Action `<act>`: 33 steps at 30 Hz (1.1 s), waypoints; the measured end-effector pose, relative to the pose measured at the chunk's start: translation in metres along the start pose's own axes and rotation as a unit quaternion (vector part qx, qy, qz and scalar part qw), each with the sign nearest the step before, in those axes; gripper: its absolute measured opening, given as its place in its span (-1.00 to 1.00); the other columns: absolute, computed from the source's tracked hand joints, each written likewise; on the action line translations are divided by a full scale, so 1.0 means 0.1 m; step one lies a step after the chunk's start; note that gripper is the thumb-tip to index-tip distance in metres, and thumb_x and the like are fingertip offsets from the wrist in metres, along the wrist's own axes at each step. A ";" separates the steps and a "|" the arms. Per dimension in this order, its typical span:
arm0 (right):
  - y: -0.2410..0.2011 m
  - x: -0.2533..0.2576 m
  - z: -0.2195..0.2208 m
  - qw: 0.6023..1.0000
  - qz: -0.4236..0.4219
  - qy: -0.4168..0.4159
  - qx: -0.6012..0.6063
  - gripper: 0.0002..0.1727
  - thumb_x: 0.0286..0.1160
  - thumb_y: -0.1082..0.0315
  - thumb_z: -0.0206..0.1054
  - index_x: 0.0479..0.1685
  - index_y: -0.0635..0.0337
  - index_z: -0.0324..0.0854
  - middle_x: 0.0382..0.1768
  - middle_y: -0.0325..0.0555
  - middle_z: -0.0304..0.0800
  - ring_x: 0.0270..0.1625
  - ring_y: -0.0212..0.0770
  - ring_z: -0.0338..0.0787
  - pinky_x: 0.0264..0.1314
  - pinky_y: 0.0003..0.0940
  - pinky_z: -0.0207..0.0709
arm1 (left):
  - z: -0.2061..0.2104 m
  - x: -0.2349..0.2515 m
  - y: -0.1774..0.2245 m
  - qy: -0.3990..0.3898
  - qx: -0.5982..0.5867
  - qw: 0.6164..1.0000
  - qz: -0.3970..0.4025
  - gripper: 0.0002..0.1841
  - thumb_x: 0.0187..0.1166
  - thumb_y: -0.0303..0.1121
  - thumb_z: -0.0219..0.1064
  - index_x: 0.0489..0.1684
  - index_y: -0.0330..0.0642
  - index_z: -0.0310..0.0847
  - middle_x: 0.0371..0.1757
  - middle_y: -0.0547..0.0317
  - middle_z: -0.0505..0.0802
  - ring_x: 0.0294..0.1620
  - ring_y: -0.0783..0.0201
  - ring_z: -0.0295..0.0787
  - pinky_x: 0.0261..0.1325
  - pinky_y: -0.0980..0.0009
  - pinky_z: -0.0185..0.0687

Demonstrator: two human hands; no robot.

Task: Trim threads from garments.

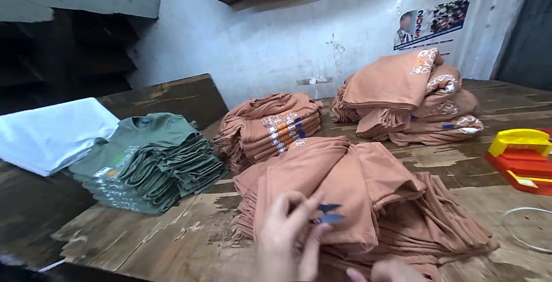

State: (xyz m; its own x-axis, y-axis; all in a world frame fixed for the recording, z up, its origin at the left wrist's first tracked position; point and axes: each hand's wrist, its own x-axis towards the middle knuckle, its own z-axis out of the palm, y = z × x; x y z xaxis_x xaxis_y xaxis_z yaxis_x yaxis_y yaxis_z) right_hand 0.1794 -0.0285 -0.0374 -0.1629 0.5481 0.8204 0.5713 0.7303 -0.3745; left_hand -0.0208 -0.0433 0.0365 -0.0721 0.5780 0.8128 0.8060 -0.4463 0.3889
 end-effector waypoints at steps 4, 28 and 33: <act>0.18 0.26 0.00 0.996 0.046 0.066 -0.023 -0.60 0.37 0.08 0.60 -0.11 0.27 0.79 -0.24 -0.01 0.85 -0.18 -0.21 0.84 -0.10 -0.37 0.75 | 0.35 -0.15 0.07 -0.006 -0.012 0.999 0.031 -0.67 0.53 -0.19 0.49 0.24 0.10 0.85 0.08 0.20 0.85 0.10 0.33 0.78 0.19 0.32 0.72; 0.43 0.14 0.05 0.984 -0.029 0.071 0.162 -0.88 0.63 0.08 0.38 -0.22 -0.17 0.70 0.00 -0.42 0.62 0.24 -0.53 0.59 0.39 -0.58 0.45 | 0.60 -0.23 -0.10 0.018 0.051 0.985 0.162 -0.79 0.59 -0.28 0.33 0.00 0.29 0.86 -0.07 0.41 0.87 -0.13 0.36 0.64 0.00 0.28 0.41; 0.42 0.02 -0.02 1.000 -0.021 0.017 0.013 -0.72 0.42 -0.01 0.48 -0.23 -0.01 0.77 -0.09 -0.12 0.81 0.12 -0.18 0.73 0.31 -0.20 0.51 | 0.56 -0.25 -0.04 -0.019 0.056 0.991 0.124 -0.76 0.57 -0.15 0.42 0.14 0.23 0.81 -0.05 0.30 0.82 -0.05 0.31 0.70 0.04 0.25 0.50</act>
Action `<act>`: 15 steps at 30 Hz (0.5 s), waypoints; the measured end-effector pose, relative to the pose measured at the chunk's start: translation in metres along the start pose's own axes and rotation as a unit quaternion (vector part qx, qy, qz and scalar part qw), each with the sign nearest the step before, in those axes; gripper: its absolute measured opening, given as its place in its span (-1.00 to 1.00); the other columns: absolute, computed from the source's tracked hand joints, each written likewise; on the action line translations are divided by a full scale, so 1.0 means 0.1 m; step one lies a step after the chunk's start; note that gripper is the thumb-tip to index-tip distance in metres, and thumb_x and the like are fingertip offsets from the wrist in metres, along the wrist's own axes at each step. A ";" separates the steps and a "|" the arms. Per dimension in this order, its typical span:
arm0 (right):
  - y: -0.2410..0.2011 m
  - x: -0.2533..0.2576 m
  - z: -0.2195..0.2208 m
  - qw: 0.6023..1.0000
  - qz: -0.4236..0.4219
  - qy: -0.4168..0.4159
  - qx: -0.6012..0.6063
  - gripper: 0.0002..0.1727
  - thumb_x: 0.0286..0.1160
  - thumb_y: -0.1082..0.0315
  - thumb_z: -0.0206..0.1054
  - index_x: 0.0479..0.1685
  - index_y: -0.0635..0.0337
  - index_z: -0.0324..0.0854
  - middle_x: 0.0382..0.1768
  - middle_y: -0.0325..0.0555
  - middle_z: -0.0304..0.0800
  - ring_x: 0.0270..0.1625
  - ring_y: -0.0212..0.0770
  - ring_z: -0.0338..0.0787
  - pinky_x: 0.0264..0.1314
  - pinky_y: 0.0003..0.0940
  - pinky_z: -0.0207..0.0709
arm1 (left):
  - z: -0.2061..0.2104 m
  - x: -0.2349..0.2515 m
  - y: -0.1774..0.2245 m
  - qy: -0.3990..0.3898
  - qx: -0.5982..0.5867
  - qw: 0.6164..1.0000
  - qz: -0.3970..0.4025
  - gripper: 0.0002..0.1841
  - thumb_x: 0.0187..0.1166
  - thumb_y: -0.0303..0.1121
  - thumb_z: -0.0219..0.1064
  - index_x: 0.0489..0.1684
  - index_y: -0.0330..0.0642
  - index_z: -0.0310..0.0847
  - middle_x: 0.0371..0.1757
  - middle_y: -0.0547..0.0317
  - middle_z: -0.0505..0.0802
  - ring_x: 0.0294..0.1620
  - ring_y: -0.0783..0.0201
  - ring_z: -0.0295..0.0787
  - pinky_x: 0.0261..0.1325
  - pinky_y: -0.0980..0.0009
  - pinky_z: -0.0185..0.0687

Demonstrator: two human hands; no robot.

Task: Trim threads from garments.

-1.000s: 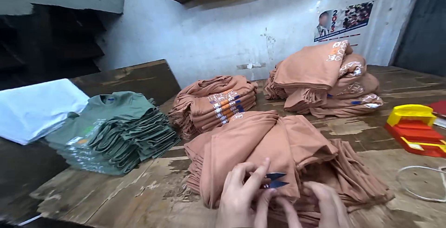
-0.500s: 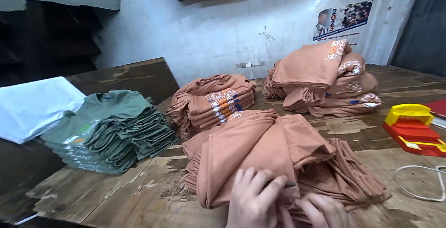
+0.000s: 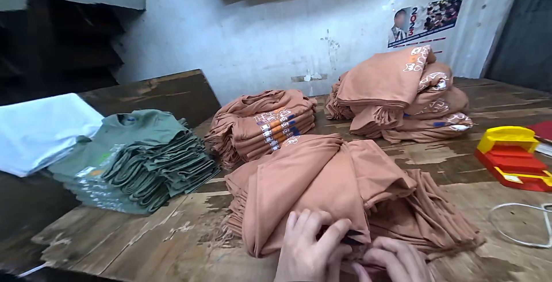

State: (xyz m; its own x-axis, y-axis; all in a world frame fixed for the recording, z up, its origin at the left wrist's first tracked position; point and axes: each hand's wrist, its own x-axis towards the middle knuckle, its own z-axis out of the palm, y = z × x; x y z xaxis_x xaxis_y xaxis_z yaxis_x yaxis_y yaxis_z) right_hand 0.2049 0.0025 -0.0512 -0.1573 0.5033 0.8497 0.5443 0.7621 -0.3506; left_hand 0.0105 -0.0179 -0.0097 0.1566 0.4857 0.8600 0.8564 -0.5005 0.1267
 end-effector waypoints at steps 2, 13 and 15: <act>-0.02 -0.01 0.05 0.999 0.016 0.033 0.009 -0.50 0.31 -0.07 0.59 0.03 0.12 0.69 0.03 0.01 0.73 0.22 -0.18 0.70 0.40 -0.29 0.54 | 0.02 -0.04 -0.03 0.003 -0.016 1.000 0.005 -0.80 0.44 -0.29 0.39 -0.05 0.17 0.82 -0.23 0.30 0.77 -0.15 0.31 0.67 -0.04 0.26 0.48; -0.11 0.63 0.28 0.935 0.043 0.034 0.350 -0.55 0.72 0.18 0.30 0.48 0.13 0.43 -0.02 -0.32 0.68 0.01 -0.49 0.70 0.05 -0.57 0.66 | -0.03 0.34 -0.10 0.015 -0.307 0.932 -0.192 -0.84 0.56 -0.53 0.27 -0.03 -0.17 0.71 -0.33 0.35 0.82 -0.42 0.50 0.71 -0.39 0.55 0.68; -0.12 0.52 0.16 0.981 -0.003 0.035 0.193 -0.58 0.52 0.13 0.52 0.30 0.06 0.68 0.06 -0.23 0.67 0.14 -0.48 0.68 0.25 -0.60 0.62 | -0.06 0.34 -0.08 0.013 -0.325 0.921 -0.214 -0.79 0.52 -0.56 0.32 0.04 -0.19 0.70 -0.32 0.33 0.85 -0.41 0.46 0.75 -0.37 0.52 0.71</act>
State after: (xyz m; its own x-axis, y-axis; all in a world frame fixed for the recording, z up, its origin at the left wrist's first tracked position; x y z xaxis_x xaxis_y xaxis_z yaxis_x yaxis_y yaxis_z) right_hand 0.1766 0.0264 -0.0091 -0.0951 0.4785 0.8729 0.1894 0.8696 -0.4560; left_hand 0.0061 -0.0014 0.0213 -0.1464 0.7256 0.6724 0.3607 -0.5938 0.7193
